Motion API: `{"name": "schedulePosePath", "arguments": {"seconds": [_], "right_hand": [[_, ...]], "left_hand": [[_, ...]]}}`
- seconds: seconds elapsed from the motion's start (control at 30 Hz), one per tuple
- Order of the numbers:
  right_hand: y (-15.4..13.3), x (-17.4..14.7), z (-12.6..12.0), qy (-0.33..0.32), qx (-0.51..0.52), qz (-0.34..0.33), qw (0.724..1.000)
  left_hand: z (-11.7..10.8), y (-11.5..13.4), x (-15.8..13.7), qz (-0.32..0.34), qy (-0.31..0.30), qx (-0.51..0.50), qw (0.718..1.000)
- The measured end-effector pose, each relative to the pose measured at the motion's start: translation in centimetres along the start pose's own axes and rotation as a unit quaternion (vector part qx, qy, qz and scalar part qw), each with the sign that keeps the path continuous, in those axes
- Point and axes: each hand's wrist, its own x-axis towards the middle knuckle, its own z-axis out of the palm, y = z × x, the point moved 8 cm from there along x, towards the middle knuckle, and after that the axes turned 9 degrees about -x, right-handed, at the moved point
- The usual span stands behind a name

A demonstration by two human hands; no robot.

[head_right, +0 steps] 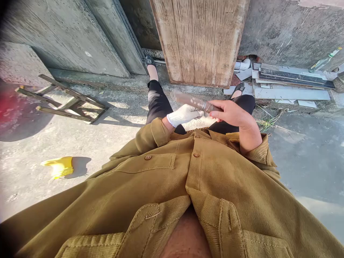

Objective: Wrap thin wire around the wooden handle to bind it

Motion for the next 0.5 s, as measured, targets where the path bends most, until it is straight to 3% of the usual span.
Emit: {"name": "schedulePosePath", "arguments": {"seconds": [0.1, 0.2, 0.37, 0.5], "right_hand": [[1.4, 0.1, -1.6, 0.115, -0.111, 0.086, 0.983], [2.7, 0.4, -2.0, 0.147, -0.202, 0.142, 0.958], [4.4, 0.9, -0.1, 0.08, -0.267, 0.178, 0.944], [4.0, 1.1, 2.2, -0.001, -0.23, 0.109, 0.967]], "left_hand": [[1.2, 0.3, -0.8, 0.005, -0.029, 0.06, 0.998], [0.6, 1.0, -1.8, -0.009, -0.037, 0.142, 0.989], [-1.0, 2.3, -2.6, -0.006, -0.03, 0.334, 0.942], [-1.9, 3.8, -2.5, 0.03, -0.019, 0.417, 0.908]]}}
